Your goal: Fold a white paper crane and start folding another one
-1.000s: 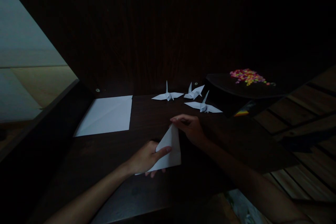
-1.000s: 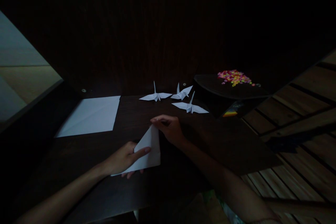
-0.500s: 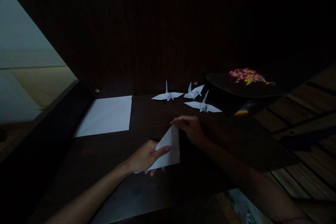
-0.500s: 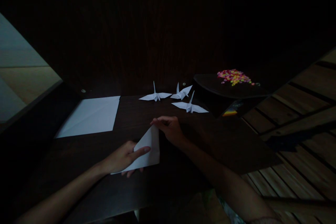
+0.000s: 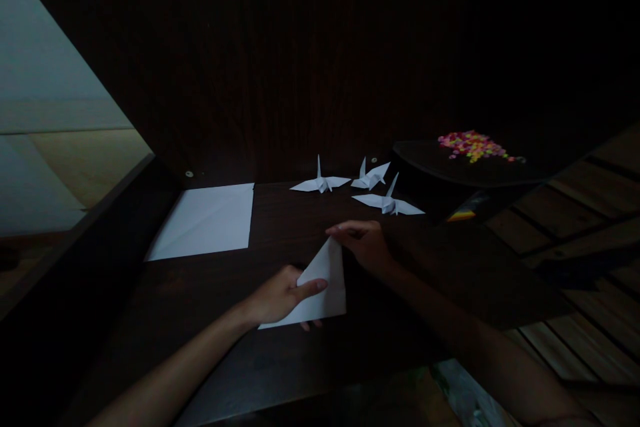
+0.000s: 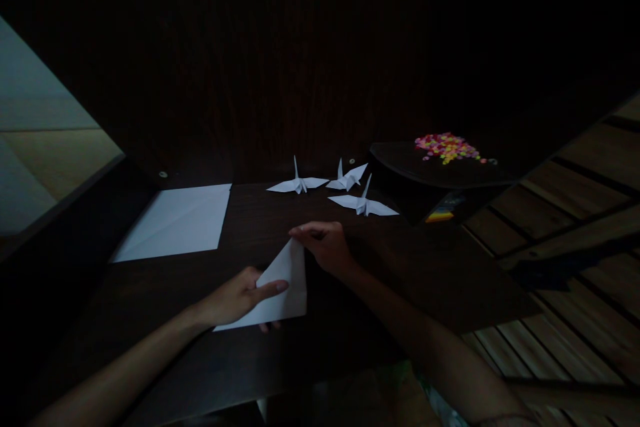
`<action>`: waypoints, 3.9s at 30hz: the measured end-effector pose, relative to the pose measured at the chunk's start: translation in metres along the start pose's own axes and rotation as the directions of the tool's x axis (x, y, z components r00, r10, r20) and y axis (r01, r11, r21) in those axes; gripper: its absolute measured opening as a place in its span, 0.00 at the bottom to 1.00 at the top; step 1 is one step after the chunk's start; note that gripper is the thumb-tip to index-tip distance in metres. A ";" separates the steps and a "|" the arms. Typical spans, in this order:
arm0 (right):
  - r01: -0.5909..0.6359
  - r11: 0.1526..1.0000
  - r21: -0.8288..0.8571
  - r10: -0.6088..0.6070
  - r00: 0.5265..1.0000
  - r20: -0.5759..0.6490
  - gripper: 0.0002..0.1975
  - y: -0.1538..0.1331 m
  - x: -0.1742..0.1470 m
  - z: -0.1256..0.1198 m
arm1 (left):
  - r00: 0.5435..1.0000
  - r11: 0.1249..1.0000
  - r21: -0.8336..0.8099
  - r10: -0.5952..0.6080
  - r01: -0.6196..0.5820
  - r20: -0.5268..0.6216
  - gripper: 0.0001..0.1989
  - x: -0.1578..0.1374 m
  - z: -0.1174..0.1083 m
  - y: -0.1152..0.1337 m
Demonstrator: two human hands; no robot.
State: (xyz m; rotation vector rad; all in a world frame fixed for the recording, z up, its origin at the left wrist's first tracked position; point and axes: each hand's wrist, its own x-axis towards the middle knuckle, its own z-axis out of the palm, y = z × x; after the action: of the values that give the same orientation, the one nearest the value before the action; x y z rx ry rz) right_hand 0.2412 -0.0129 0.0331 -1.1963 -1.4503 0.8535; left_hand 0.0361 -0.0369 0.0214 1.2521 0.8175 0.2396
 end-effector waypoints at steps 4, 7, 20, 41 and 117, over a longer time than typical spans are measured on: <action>-0.031 0.999 0.010 0.031 0.999 -0.009 0.11 0.004 0.003 0.001 | 1.000 0.998 -0.062 -0.026 0.026 -0.006 0.26 0.001 -0.001 0.001; -0.129 0.988 0.084 0.122 0.989 0.084 0.12 0.006 0.005 0.001 | 0.999 0.994 -0.104 -0.043 0.039 -0.031 0.25 0.003 -0.002 -0.001; -0.127 0.992 0.025 0.121 0.975 0.184 0.24 0.008 0.006 0.003 | 0.998 0.994 -0.105 -0.001 -0.005 -0.056 0.25 0.006 -0.004 -0.004; -0.037 0.998 0.046 0.036 0.999 0.030 0.20 0.003 -0.001 0.005 | 0.996 0.997 0.043 -0.072 0.070 0.050 0.29 0.001 -0.007 0.002; 0.714 0.483 -0.507 -0.400 0.695 0.598 0.11 0.026 -0.008 0.011 | 0.843 0.829 0.556 0.339 -0.058 -0.417 0.18 0.010 -0.024 -0.002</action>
State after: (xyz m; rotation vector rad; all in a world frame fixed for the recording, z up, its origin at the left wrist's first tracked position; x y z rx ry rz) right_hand 0.2367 -0.0131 0.0040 -0.9340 -2.5032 -0.0105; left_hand 0.0265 -0.0143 0.0133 1.8463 1.2541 0.5653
